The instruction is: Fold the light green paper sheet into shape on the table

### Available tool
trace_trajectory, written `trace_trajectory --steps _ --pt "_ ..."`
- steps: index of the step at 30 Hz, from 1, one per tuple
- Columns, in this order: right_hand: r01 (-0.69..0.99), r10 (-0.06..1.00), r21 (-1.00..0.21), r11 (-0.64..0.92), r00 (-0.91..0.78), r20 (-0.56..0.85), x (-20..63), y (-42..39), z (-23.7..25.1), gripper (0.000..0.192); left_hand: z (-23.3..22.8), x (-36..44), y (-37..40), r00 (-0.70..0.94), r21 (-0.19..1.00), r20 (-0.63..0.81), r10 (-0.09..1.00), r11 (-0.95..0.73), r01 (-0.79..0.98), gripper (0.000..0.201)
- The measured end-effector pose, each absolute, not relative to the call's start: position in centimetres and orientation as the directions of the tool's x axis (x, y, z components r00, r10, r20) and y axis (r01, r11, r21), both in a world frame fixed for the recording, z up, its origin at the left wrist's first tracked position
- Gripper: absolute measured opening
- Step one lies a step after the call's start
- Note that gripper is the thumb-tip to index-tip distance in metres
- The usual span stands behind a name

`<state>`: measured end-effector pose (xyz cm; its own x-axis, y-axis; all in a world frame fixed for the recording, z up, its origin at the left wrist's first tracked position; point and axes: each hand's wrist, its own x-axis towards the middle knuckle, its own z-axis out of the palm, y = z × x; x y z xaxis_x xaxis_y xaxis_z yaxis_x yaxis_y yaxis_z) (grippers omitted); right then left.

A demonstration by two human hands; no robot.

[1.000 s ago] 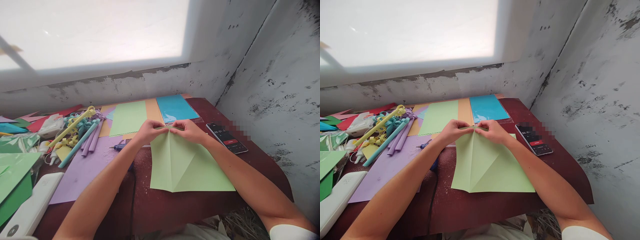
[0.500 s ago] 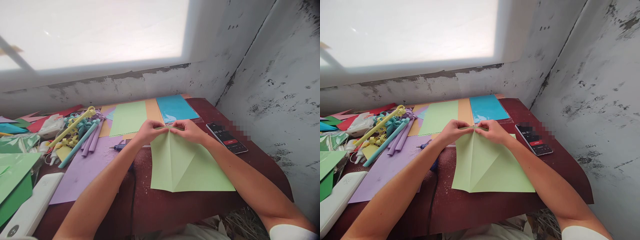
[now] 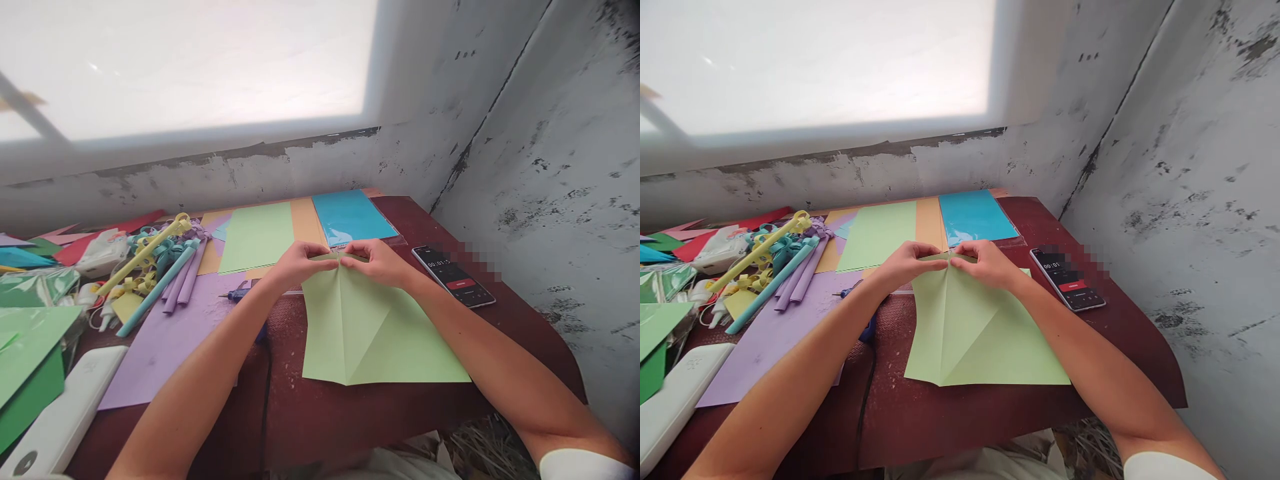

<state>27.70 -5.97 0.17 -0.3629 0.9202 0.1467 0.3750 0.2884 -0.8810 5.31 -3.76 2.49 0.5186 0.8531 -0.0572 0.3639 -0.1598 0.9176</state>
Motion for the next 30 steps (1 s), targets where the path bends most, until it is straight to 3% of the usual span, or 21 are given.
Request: trace_trajectory --steps 7,30 --pt "0.333 0.902 -0.909 0.251 -0.421 0.095 27.89 -5.93 0.23 0.036 2.43 4.87 -3.47 0.582 0.913 -0.116 0.805 -0.144 0.381 0.050" --pt "0.326 0.922 -0.910 0.257 -0.364 0.130 28.00 -5.71 -0.11 0.038 2.25 5.17 -3.65 0.490 0.916 -0.100 0.866 -0.112 0.384 0.054"
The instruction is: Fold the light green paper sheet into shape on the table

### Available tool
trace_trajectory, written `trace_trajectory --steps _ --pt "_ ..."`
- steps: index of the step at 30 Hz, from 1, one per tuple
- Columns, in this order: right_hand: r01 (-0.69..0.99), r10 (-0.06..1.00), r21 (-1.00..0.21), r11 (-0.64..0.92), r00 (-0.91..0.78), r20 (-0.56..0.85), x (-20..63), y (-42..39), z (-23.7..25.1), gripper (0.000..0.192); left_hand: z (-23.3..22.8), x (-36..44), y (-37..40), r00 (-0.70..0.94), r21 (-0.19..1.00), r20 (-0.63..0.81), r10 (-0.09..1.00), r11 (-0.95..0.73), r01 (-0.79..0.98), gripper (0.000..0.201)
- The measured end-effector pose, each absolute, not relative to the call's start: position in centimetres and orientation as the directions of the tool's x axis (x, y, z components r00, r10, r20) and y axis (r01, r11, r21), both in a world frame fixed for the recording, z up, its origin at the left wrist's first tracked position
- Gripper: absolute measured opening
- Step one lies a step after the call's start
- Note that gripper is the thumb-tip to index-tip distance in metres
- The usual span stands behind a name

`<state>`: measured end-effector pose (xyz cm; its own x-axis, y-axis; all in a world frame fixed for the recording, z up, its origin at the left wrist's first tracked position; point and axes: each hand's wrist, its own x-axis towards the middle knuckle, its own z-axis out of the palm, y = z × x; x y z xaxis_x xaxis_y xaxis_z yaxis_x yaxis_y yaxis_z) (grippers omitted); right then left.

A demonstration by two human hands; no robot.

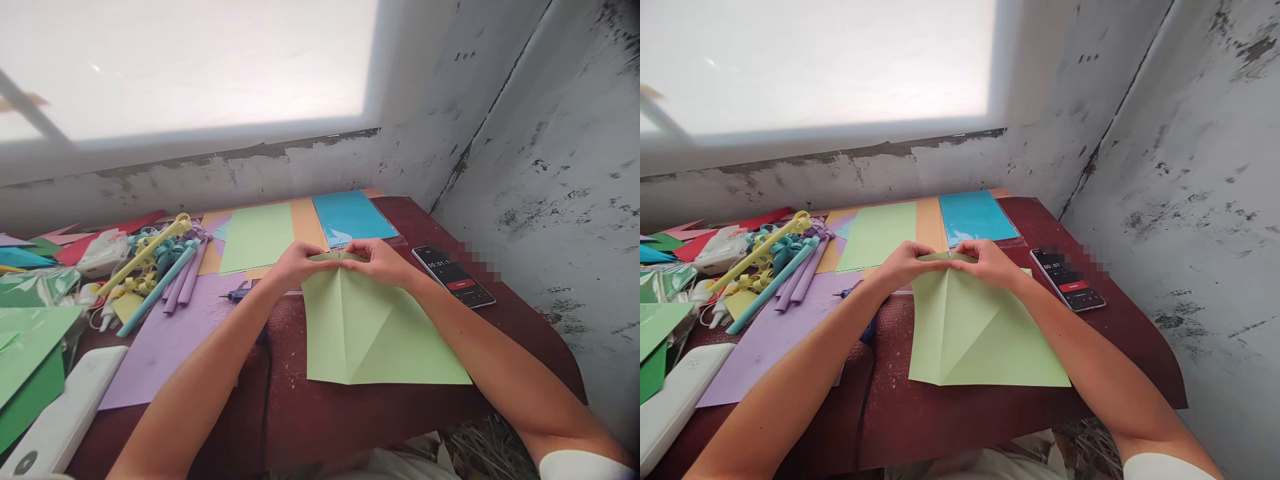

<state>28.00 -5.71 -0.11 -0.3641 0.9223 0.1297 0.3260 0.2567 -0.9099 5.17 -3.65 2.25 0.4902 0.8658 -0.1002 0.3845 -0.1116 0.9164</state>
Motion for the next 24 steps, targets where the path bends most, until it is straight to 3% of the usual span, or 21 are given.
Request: trace_trajectory --steps 9,16,24 --pt "0.311 0.918 -0.917 0.251 -0.378 0.123 27.8 -6.0 0.3 0.030 2.7 5.1 -3.8 0.550 0.927 -0.168 0.818 -0.059 0.371 0.048" --pt "0.229 0.866 -0.947 0.227 -0.491 0.089 28.0 -6.0 0.5 0.029 3.4 4.8 -4.0 0.568 0.898 -0.214 0.794 -0.068 0.434 0.051" --pt "0.248 0.900 -0.942 0.224 -0.425 0.102 27.9 -5.8 0.1 0.027 2.4 4.7 -3.4 0.545 0.888 -0.172 0.821 -0.110 0.446 0.049"
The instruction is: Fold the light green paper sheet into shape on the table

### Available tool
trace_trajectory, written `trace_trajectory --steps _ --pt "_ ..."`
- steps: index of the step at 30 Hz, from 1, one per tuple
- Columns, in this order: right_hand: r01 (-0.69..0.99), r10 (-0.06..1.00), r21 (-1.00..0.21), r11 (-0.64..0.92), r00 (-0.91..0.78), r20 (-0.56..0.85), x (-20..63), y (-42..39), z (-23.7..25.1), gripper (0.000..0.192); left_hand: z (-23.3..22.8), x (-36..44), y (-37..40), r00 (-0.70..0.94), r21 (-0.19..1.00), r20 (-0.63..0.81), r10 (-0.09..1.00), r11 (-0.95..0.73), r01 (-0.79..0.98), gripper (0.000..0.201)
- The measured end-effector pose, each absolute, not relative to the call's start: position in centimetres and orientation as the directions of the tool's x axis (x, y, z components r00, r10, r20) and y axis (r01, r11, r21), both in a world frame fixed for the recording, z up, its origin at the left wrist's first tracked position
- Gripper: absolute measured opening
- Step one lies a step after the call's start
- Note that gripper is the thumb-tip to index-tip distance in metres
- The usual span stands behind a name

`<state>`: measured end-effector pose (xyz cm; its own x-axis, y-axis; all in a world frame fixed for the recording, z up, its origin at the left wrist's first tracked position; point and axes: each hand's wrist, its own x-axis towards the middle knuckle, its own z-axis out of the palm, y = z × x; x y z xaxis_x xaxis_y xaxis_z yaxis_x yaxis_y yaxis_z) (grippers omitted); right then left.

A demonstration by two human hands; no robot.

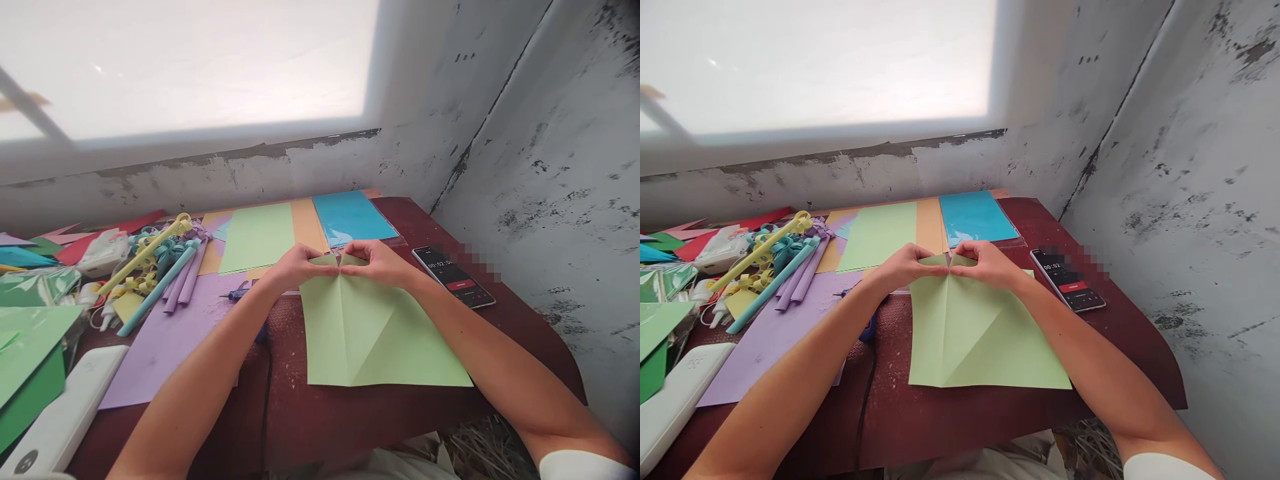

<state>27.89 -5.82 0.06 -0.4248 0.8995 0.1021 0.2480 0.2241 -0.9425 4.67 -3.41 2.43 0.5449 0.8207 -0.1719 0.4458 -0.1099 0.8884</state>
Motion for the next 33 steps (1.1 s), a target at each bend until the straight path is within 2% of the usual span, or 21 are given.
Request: trace_trajectory --steps 8,15,25,33 --pt "0.278 0.894 -0.933 0.227 -0.440 0.087 27.87 -6.08 0.53 0.021 3.36 4.58 -3.73 0.606 0.861 -0.283 0.743 -0.082 0.502 0.042" --pt "0.312 0.853 -0.905 0.288 -0.513 0.094 27.94 -6.19 0.75 0.028 3.12 4.60 -3.54 0.638 0.856 -0.277 0.718 -0.118 0.504 0.047" --pt "0.251 0.863 -0.927 0.278 -0.489 0.127 27.98 -5.99 0.54 0.024 2.54 4.42 -3.38 0.624 0.884 -0.219 0.750 -0.118 0.452 0.042" --pt "0.276 0.864 -0.918 0.283 -0.489 0.119 27.94 -6.15 0.65 0.024 3.32 4.48 -3.77 0.652 0.848 -0.275 0.706 -0.141 0.511 0.045"
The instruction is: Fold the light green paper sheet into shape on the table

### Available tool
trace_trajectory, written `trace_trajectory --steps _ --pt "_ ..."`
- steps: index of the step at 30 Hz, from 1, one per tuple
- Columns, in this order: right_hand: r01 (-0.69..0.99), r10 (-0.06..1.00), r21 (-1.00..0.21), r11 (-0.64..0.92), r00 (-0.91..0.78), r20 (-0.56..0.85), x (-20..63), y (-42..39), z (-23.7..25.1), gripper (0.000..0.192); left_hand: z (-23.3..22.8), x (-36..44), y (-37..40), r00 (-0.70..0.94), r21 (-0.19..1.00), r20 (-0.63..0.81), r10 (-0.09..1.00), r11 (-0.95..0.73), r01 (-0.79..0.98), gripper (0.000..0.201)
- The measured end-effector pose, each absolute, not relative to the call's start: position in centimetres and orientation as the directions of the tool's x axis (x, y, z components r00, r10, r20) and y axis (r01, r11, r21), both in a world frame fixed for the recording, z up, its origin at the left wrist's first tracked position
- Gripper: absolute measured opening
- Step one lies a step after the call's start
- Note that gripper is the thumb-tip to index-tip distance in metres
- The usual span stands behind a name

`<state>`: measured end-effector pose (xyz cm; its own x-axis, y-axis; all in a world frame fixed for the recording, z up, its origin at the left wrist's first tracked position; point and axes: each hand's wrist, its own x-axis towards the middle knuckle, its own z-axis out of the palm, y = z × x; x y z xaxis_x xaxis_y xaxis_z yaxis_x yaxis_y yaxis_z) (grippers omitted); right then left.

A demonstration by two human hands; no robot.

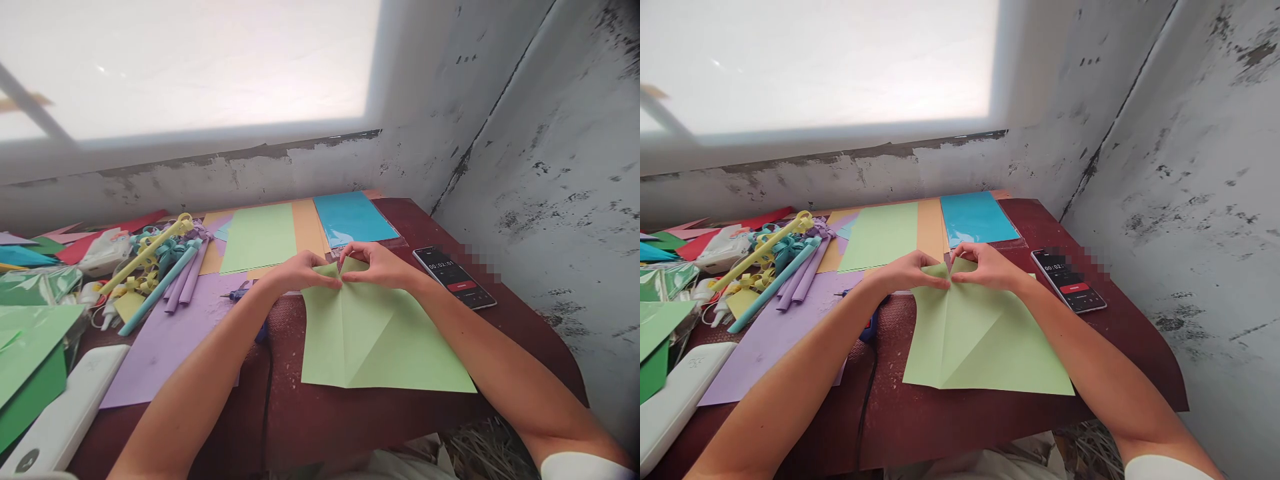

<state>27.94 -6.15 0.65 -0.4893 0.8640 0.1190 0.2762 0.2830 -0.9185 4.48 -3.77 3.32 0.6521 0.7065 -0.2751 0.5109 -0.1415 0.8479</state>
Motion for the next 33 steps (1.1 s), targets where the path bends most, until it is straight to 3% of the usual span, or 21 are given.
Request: trace_trajectory --steps 21,29,33 --pt "0.333 0.879 -0.889 0.314 -0.456 0.140 27.84 -5.99 0.41 0.022 2.81 4.50 -3.73 0.611 0.872 -0.288 0.737 -0.062 0.486 0.040" --pt "0.468 0.840 -0.806 0.361 -0.538 0.064 28.10 -6.16 0.75 0.035 2.61 4.45 -3.73 0.651 0.852 -0.245 0.718 -0.160 0.498 0.041" --pt "0.480 0.848 -0.795 0.372 -0.524 0.080 28.07 -6.20 0.87 0.032 2.62 4.52 -3.87 0.641 0.839 -0.243 0.728 -0.174 0.516 0.042"
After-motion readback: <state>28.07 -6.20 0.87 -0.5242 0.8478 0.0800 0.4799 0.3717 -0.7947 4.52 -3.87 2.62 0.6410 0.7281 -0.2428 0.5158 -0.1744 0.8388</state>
